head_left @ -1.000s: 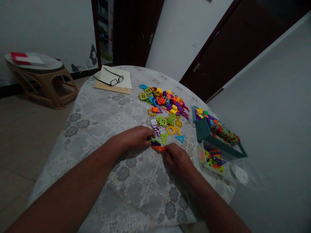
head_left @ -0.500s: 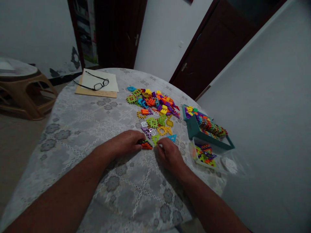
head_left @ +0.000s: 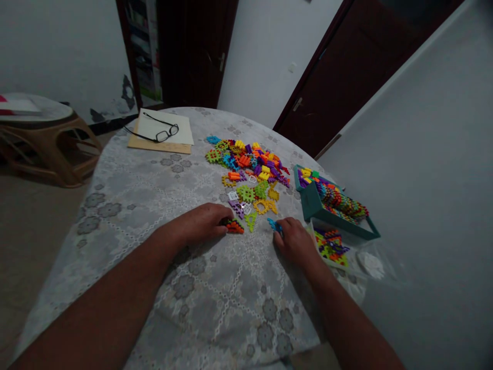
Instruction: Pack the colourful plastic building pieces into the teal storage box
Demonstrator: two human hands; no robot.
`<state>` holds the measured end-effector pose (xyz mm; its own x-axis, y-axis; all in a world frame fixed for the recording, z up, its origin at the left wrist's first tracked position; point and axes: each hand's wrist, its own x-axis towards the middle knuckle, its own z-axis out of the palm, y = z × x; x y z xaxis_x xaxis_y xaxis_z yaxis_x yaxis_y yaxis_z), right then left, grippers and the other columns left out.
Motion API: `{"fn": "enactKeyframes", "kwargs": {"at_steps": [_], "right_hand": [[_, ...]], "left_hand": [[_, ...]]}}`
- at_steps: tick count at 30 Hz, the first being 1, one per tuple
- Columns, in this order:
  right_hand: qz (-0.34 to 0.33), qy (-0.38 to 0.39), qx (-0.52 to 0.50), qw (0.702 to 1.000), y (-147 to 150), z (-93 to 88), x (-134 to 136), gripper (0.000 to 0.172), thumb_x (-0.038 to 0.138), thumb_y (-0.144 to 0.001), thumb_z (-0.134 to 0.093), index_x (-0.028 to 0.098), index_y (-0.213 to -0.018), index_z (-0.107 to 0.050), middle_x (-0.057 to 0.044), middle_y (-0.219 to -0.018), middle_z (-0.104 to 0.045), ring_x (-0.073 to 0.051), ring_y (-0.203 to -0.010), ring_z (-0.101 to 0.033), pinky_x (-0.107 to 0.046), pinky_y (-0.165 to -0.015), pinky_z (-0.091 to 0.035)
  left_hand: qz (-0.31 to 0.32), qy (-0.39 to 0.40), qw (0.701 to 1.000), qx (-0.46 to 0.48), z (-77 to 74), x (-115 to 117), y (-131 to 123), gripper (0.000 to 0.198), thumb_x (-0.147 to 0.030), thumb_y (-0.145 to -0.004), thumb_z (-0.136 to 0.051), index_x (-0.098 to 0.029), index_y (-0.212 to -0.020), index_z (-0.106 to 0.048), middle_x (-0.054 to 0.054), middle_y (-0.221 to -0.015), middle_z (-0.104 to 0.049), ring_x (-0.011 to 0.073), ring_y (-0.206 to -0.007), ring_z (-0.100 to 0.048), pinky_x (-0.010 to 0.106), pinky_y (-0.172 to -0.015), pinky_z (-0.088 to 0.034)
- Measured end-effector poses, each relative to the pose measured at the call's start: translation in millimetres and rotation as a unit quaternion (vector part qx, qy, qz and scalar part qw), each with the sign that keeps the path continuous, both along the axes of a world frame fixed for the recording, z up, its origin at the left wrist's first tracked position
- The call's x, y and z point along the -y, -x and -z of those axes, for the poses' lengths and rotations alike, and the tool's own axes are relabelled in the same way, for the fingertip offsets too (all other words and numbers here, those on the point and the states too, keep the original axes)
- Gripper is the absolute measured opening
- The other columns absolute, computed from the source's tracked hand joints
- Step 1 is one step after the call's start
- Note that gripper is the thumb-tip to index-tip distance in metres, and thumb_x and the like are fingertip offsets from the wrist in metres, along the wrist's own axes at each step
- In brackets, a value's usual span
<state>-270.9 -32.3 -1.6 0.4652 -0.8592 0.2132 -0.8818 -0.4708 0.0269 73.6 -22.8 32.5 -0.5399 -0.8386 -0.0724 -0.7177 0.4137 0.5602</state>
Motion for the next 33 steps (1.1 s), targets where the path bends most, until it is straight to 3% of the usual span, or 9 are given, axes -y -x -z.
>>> {"fn": "enactKeyframes", "kwargs": {"at_steps": [3,8,12,15,19,23,27,33], "right_hand": [[-0.014,0.012,-0.012,1.0,2,0.4,-8,0.014,0.02,-0.105,-0.058,0.021,-0.107,-0.072,-0.013,-0.107,-0.073,-0.028,-0.103,-0.066,-0.036,-0.087,-0.053],[-0.069,0.026,0.028,0.997,4,4.5,-8,0.026,0.024,-0.112,-0.047,0.021,-0.101,-0.07,-0.011,-0.096,-0.073,-0.025,-0.093,-0.067,-0.034,-0.083,-0.053],[-0.164,-0.05,0.091,0.981,-19,-3.7,-17,0.03,0.029,-0.117,-0.042,0.021,-0.113,-0.071,-0.009,-0.1,-0.074,-0.021,-0.091,-0.07,-0.032,-0.086,-0.055],[-0.195,-0.105,0.084,0.972,-49,-10.8,-27,0.027,0.03,-0.117,-0.045,0.022,-0.118,-0.072,-0.008,-0.104,-0.075,-0.02,-0.094,-0.072,-0.029,-0.085,-0.055],[-0.18,-0.099,0.05,0.977,-82,-11.9,-28,0.02,0.026,-0.114,-0.054,0.022,-0.116,-0.074,-0.007,-0.104,-0.076,-0.019,-0.092,-0.071,-0.027,-0.082,-0.053],[-0.157,-0.068,0.051,0.984,-97,-6.9,-22,0.015,0.02,-0.109,-0.061,0.021,-0.111,-0.076,-0.008,-0.102,-0.074,-0.02,-0.088,-0.07,-0.027,-0.076,-0.051],[-0.153,-0.052,0.103,0.981,-99,-1.4,-19,0.017,0.023,-0.11,-0.059,0.022,-0.112,-0.076,-0.008,-0.103,-0.074,-0.02,-0.089,-0.07,-0.027,-0.078,-0.053],[-0.105,-0.018,0.178,0.978,-84,5.7,-8,0.022,0.023,-0.11,-0.054,0.022,-0.12,-0.073,-0.011,-0.112,-0.073,-0.024,-0.101,-0.07,-0.035,-0.092,-0.058]], "left_hand": [[-0.001,0.004,1.0,0.001,1.4,0,1,0.019,-0.02,-0.095,-0.064,-0.022,-0.112,-0.073,0.008,-0.116,-0.077,0.024,-0.103,-0.069,0.033,-0.091,-0.049],[0.0,0.003,1.0,-0.005,2.2,-1,1,0.022,-0.02,-0.095,-0.064,-0.023,-0.115,-0.073,0.007,-0.117,-0.077,0.0234,-0.106,-0.069,0.032,-0.094,-0.05],[-0.002,0.004,1.0,-0.007,4.0,-1,0,0.025,-0.019,-0.095,-0.065,-0.023,-0.118,-0.074,0.006,-0.12,-0.078,0.0229,-0.109,-0.069,0.031,-0.097,-0.05],[0.0,0.006,1.0,-0.023,7.8,0,-1,0.028,-0.018,-0.095,-0.067,-0.024,-0.122,-0.074,0.006,-0.122,-0.079,0.0223,-0.111,-0.07,0.03,-0.098,-0.05],[0.0,-0.001,0.999,-0.033,8.2,0,-1,0.024,-0.02,-0.097,-0.067,-0.024,-0.119,-0.075,0.005,-0.119,-0.08,0.0214,-0.106,-0.07,0.029,-0.093,-0.05],[-0.004,-0.002,1.0,-0.025,2.0,-4,-1,0.023,-0.017,-0.098,-0.063,-0.023,-0.116,-0.075,0.006,-0.116,-0.079,0.0213,-0.105,-0.07,0.029,-0.094,-0.05],[-0.005,-0.006,1.0,-0.019,-0.2,-6,0,0.021,-0.023,-0.099,-0.064,-0.023,-0.116,-0.076,0.006,-0.11,-0.079,0.0217,-0.099,-0.069,0.031,-0.089,-0.051],[-0.012,0.025,0.999,-0.019,10.9,-2,3,0.02,-0.02,-0.093,-0.066,-0.023,-0.11,-0.075,0.005,-0.108,-0.078,0.0215,-0.096,-0.069,0.032,-0.087,-0.051]]}}
